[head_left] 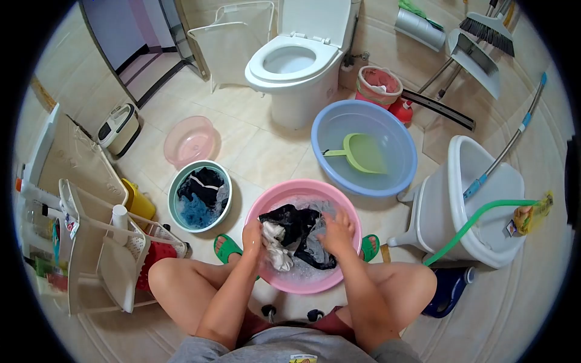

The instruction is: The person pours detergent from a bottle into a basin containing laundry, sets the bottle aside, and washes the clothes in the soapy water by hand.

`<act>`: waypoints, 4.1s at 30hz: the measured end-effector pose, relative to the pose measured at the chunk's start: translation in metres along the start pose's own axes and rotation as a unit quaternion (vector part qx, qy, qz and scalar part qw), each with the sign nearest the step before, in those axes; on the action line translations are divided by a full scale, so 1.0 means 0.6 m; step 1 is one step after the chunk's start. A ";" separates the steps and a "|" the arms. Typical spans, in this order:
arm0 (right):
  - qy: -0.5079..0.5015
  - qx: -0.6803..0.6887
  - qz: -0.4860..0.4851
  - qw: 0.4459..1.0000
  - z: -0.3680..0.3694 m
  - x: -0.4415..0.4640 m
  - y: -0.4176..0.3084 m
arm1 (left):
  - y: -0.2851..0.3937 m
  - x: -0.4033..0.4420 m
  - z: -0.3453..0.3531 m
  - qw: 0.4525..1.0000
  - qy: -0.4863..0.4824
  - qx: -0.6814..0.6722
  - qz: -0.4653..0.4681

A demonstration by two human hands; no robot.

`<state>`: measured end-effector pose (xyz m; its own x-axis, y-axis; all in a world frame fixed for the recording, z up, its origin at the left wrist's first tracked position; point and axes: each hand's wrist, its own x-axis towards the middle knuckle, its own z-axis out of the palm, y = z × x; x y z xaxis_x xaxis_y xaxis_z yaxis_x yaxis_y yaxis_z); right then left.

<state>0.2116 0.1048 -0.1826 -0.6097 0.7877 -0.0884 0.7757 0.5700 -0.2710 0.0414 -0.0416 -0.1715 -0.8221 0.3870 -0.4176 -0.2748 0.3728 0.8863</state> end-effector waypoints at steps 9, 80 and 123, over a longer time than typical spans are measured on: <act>0.026 0.322 -0.093 0.942 0.061 0.012 -0.016 | 0.023 -0.022 -0.017 0.915 -0.131 -0.379 0.031; -0.128 0.097 -0.081 0.984 0.143 0.131 -0.006 | -0.150 0.101 0.100 0.876 -0.253 0.405 0.070; -0.055 0.521 -0.130 0.842 -0.290 -0.009 -0.038 | 0.088 -0.047 -0.051 0.957 -0.235 -0.157 0.067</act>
<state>0.2255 0.1284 -0.0092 -0.7926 0.6090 0.0299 0.0850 0.1589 -0.9836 0.0348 -0.0588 -0.1066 -0.5654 0.7775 -0.2754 -0.3803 0.0505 0.9235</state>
